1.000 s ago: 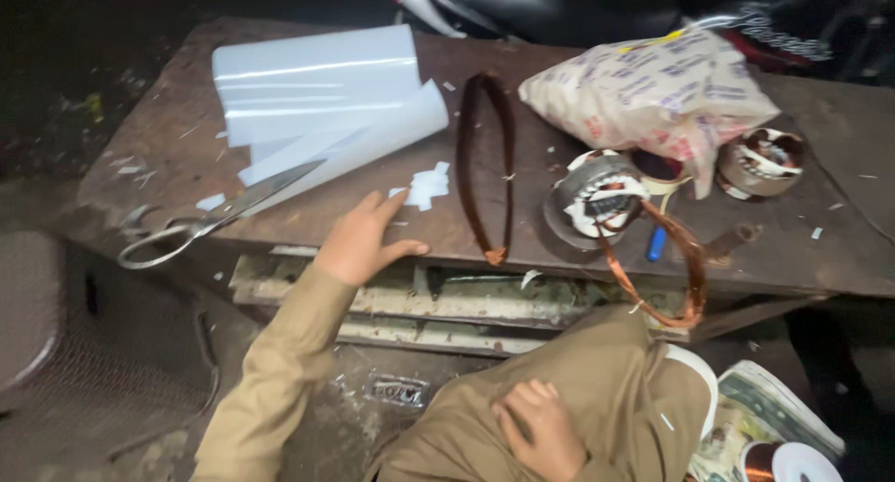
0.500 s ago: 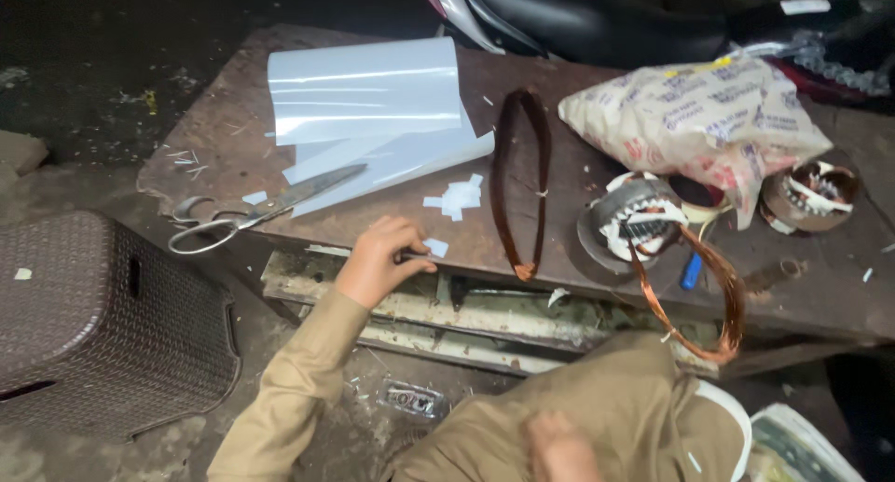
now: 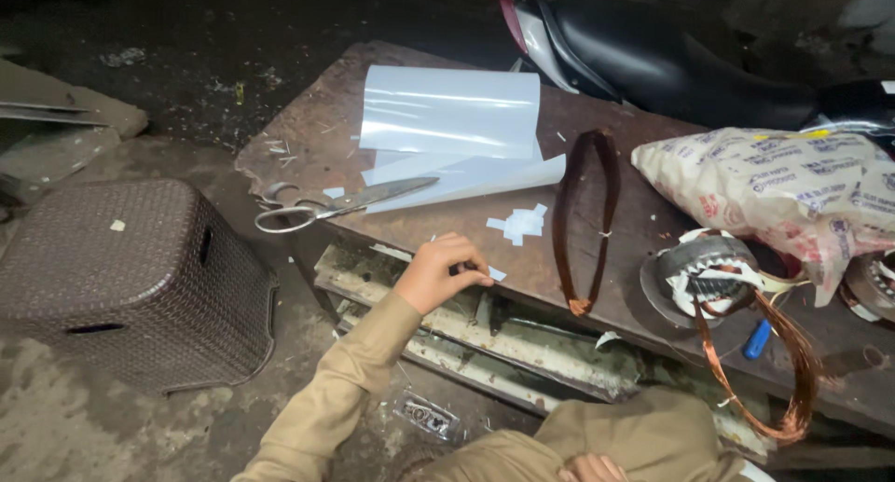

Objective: The person is winding copper wire around a motor stator by hand. They carefully thread the wire through slots in the stator, using a blue plastic tool to push the wire into place and ensure it is seated correctly. The person works on one stator at a time, with another completed stator visible on the workbench.

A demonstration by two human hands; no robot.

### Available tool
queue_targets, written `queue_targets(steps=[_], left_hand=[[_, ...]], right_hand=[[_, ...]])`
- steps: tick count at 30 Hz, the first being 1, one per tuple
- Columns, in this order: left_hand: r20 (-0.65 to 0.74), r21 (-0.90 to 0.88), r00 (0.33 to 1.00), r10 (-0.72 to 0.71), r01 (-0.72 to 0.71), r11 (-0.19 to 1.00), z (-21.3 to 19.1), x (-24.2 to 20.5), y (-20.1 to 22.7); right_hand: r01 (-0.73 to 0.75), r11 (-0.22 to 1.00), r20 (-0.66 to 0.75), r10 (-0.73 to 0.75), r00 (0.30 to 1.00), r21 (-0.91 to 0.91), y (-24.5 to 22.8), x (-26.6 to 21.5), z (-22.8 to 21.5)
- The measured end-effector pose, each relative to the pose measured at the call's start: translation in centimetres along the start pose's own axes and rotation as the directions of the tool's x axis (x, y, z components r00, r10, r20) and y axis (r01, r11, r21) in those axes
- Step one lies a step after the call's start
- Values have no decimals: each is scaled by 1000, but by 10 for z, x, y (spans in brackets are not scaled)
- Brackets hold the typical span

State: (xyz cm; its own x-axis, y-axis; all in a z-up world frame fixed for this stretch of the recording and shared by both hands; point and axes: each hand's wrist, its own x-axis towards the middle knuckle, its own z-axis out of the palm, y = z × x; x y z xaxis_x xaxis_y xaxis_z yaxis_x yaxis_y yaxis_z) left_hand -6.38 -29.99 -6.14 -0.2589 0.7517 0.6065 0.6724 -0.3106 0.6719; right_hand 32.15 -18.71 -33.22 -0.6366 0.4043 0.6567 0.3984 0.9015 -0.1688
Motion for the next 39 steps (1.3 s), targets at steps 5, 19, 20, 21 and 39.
queue_targets(steps=[5,19,20,21,39], left_hand=[[-16,60,1000,2,-1,998,1,1,0],[-44,92,995,91,-86,992,2,-1,1],[-48,81,995,88,-84,993,4,-1,1],[-52,71,995,85,-81,994,5,-2,0],[361,-222,929,85,-3,975,131,-86,81]], right_hand=[[29,999,-54,-28,998,14,-3,7,-14],[-59,992,156,42,987,109,11,0,-11],[-161,987,237,154,959,12,7,-1,-9],[-254,963,302,270,914,-93,4,-2,-10],[-281,-503,520,435,735,817,-40,42,-48]])
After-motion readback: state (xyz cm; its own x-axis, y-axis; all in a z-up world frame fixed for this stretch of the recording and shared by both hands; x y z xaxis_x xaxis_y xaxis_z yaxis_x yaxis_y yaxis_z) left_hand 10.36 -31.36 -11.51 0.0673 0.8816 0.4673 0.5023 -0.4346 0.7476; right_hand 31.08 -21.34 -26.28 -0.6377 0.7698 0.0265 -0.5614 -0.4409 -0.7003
